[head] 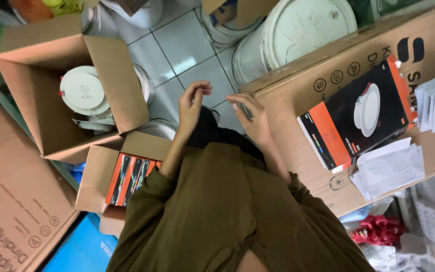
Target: The person unboxes a light fixture, removes the instruction paper and protective insert, and then proceeds to place multiple light fixtures and their boxes into larger shipping cartons.
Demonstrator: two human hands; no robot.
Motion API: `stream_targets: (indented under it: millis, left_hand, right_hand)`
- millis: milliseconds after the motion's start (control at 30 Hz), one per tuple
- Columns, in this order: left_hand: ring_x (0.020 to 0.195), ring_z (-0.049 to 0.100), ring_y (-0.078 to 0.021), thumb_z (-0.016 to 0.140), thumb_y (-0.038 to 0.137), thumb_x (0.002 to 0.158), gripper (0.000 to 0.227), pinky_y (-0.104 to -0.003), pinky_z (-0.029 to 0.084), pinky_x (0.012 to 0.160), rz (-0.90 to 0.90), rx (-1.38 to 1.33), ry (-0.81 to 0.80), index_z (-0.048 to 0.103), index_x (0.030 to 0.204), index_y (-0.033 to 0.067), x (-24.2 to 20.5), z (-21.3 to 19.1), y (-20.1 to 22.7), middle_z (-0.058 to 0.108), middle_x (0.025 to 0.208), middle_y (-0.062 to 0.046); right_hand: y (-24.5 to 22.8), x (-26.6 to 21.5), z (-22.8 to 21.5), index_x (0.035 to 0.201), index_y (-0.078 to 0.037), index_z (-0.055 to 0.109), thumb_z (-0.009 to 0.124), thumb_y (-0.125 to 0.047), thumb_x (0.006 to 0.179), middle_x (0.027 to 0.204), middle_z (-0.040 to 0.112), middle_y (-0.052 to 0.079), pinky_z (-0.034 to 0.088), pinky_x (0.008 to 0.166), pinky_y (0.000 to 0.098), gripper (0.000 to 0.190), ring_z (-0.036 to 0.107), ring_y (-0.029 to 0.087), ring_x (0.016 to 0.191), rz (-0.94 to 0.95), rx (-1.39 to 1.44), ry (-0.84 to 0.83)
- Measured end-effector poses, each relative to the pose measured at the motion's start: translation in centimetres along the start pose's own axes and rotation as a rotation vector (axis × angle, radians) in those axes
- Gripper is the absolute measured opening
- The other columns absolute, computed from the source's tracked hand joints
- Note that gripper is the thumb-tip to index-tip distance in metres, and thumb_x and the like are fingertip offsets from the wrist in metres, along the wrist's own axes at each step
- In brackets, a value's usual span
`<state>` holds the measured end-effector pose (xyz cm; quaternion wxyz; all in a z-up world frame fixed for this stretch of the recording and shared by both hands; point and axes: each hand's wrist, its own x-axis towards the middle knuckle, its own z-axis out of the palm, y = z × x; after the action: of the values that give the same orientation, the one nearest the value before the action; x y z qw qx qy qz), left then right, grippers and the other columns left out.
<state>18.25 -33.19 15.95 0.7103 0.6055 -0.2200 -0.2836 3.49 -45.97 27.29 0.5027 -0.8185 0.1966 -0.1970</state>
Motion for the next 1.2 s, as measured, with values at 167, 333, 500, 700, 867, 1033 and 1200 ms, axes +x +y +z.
stream_targets:
  millis: [167, 333, 500, 700, 867, 1033, 1200]
  left_hand:
    - [0.101, 0.071, -0.0197, 0.048, 0.011, 0.109, 0.024, -0.033, 0.054, 0.093, -0.166, -0.149, -0.101, 0.065, 0.125, 0.0032, 6.4, 1.6, -1.2, 0.072, 0.114, -0.01]
    - [0.111, 0.069, -0.0216, 0.053, 0.021, 0.108, 0.028, -0.036, 0.056, 0.096, -0.366, -0.287, -0.21, 0.062, 0.131, 0.0078, 15.9, 2.8, -3.6, 0.069, 0.125, -0.01]
    - [0.128, 0.058, -0.026, 0.057, 0.022, 0.101, 0.048, -0.043, 0.05, 0.109, -0.575, -0.613, -0.201, 0.048, 0.147, 0.014, 27.9, 4.0, -9.6, 0.059, 0.141, -0.013]
    - [0.144, 0.045, -0.03, 0.055, 0.03, 0.101, 0.061, -0.05, 0.038, 0.119, -0.831, -0.867, -0.082, 0.037, 0.158, 0.0185, 41.4, 5.8, -17.3, 0.044, 0.158, -0.016]
    - [0.147, 0.038, -0.0304, 0.055, 0.031, 0.097, 0.066, -0.056, 0.035, 0.116, -0.869, -0.652, 0.04, 0.033, 0.158, 0.022, 48.7, 7.7, -14.7, 0.038, 0.161, -0.014]
    - [0.153, 0.027, -0.0305, 0.058, 0.03, 0.097, 0.068, -0.057, 0.031, 0.118, -0.872, -0.599, 0.108, 0.03, 0.159, 0.0235, 51.1, 7.2, -13.4, 0.032, 0.164, -0.013]
    - [0.154, 0.026, -0.0301, 0.055, 0.033, 0.1, 0.064, -0.053, 0.029, 0.12, -0.86, -0.702, 0.032, 0.033, 0.16, 0.0221, 49.8, 5.2, -15.5, 0.034, 0.164, -0.014]
  right_hand:
    - [-3.1, 1.8, -3.7, 0.124, -0.002, 0.068, 0.068, -0.001, 0.097, 0.122, 0.071, 0.015, 0.055, 0.097, 0.0346, 0.027, 0.07, 0.028, 0.112, 0.046, -0.175, 0.017]
    - [-4.7, 5.5, -9.2, 0.128, -0.003, 0.067, 0.068, -0.004, 0.097, 0.127, 0.07, 0.016, 0.054, 0.098, 0.0358, 0.031, 0.069, 0.029, 0.117, 0.172, -0.283, 0.056]
    - [-0.9, 14.8, -9.5, 0.129, -0.006, 0.066, 0.067, -0.011, 0.097, 0.127, 0.07, 0.015, 0.055, 0.09, 0.0344, 0.033, 0.073, 0.024, 0.103, 0.423, -0.22, 0.049]
    - [15.2, 28.7, -6.8, 0.144, -0.01, 0.054, 0.068, -0.029, 0.099, 0.123, 0.071, 0.014, 0.056, 0.086, 0.0335, 0.051, 0.073, 0.021, 0.102, 0.553, -0.134, -0.133]
    - [27.6, 41.2, -3.2, 0.141, -0.003, 0.053, 0.072, -0.026, 0.097, 0.098, 0.076, 0.013, 0.058, 0.077, 0.0346, 0.054, 0.073, 0.021, 0.087, 0.426, -0.056, 0.124]
    - [33.2, 47.8, 0.4, 0.146, -0.002, 0.041, 0.075, -0.031, 0.095, 0.081, 0.073, 0.007, 0.056, 0.064, 0.0311, 0.067, 0.07, 0.018, 0.069, 0.754, -0.001, 0.343]
    - [34.9, 50.8, 3.5, 0.154, -0.006, 0.024, 0.073, -0.025, 0.097, 0.096, 0.071, 0.013, 0.058, 0.061, 0.0317, 0.077, 0.07, 0.021, 0.077, 0.851, 0.193, 0.422]
